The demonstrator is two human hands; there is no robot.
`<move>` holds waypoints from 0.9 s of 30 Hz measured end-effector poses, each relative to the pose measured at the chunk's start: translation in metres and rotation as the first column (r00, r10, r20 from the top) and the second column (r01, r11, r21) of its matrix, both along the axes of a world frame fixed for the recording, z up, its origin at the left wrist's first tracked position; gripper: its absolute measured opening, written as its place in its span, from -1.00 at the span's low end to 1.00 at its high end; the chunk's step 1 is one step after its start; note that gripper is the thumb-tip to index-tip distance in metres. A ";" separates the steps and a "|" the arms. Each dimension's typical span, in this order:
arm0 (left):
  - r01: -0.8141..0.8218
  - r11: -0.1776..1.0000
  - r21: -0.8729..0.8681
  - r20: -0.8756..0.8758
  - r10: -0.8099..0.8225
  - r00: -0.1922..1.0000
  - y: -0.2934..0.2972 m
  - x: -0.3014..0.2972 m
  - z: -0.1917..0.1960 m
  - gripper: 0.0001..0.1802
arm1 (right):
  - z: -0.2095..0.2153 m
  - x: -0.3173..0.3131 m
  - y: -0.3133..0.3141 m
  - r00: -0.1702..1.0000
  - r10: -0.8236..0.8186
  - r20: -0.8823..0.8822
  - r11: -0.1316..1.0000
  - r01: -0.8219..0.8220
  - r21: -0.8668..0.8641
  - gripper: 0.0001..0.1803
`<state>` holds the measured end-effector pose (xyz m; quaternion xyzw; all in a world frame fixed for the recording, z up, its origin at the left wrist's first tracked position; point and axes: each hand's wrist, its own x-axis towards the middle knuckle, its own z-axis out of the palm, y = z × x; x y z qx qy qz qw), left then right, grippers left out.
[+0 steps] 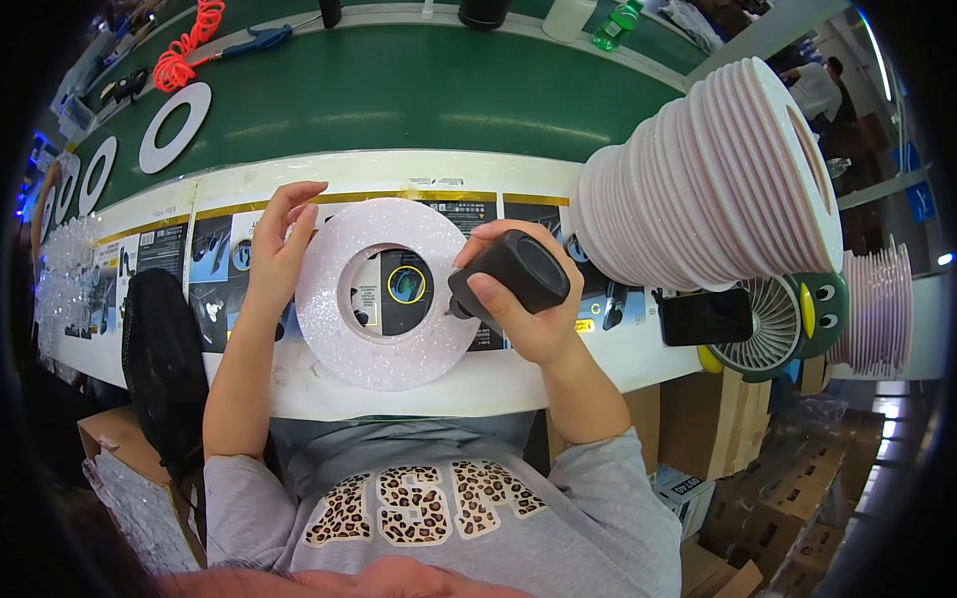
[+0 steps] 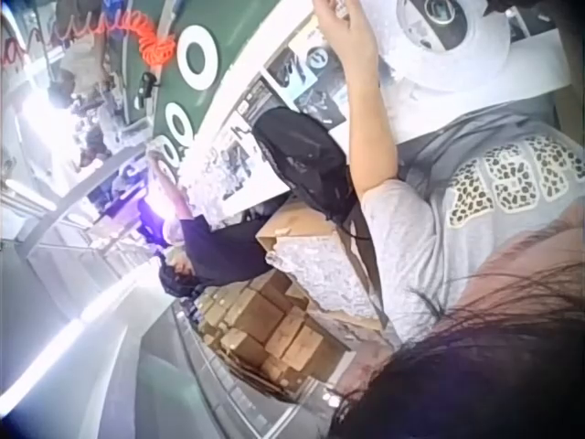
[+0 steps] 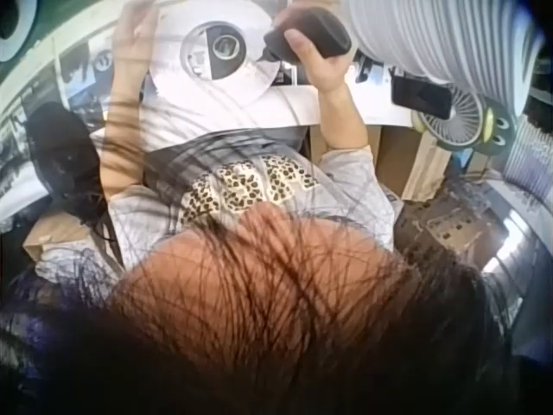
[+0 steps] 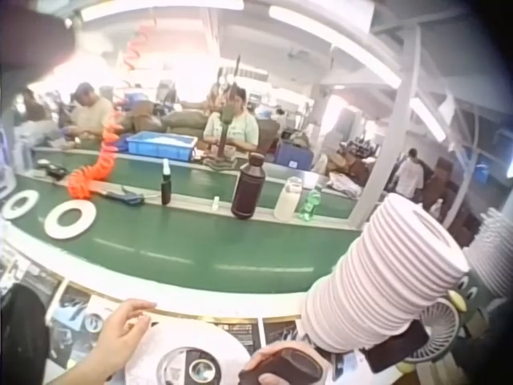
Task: Applying adhesive to circular light fixture components on an assembly line.
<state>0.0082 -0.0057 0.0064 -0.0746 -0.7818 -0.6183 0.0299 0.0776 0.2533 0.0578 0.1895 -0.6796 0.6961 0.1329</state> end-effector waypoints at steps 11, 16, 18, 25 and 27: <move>-0.009 0.999 -0.045 -0.016 0.009 1.000 -0.001 -0.001 0.000 -0.74 | 0.002 0.006 -0.004 0.997 0.061 -0.040 0.998 -0.059 0.031 -0.58; -0.016 0.998 -0.053 -0.022 0.014 1.000 0.000 -0.001 0.001 -0.75 | 0.001 0.007 -0.008 0.995 0.103 -0.010 0.995 -0.103 -0.007 -0.59; -0.019 0.999 -0.048 -0.010 0.018 1.000 0.000 -0.001 0.002 -0.75 | 0.001 0.007 -0.008 0.994 0.106 -0.001 0.994 -0.106 -0.012 -0.59; -0.023 0.997 -0.080 -0.042 0.019 0.999 -0.002 -0.002 -0.001 -0.75 | 0.001 0.006 -0.008 0.990 0.135 0.028 0.991 -0.135 0.010 -0.58; -0.022 0.996 -0.085 -0.046 0.018 0.999 -0.002 -0.003 -0.001 -0.75 | 0.000 0.006 -0.008 0.990 0.138 0.033 0.990 -0.138 0.002 -0.58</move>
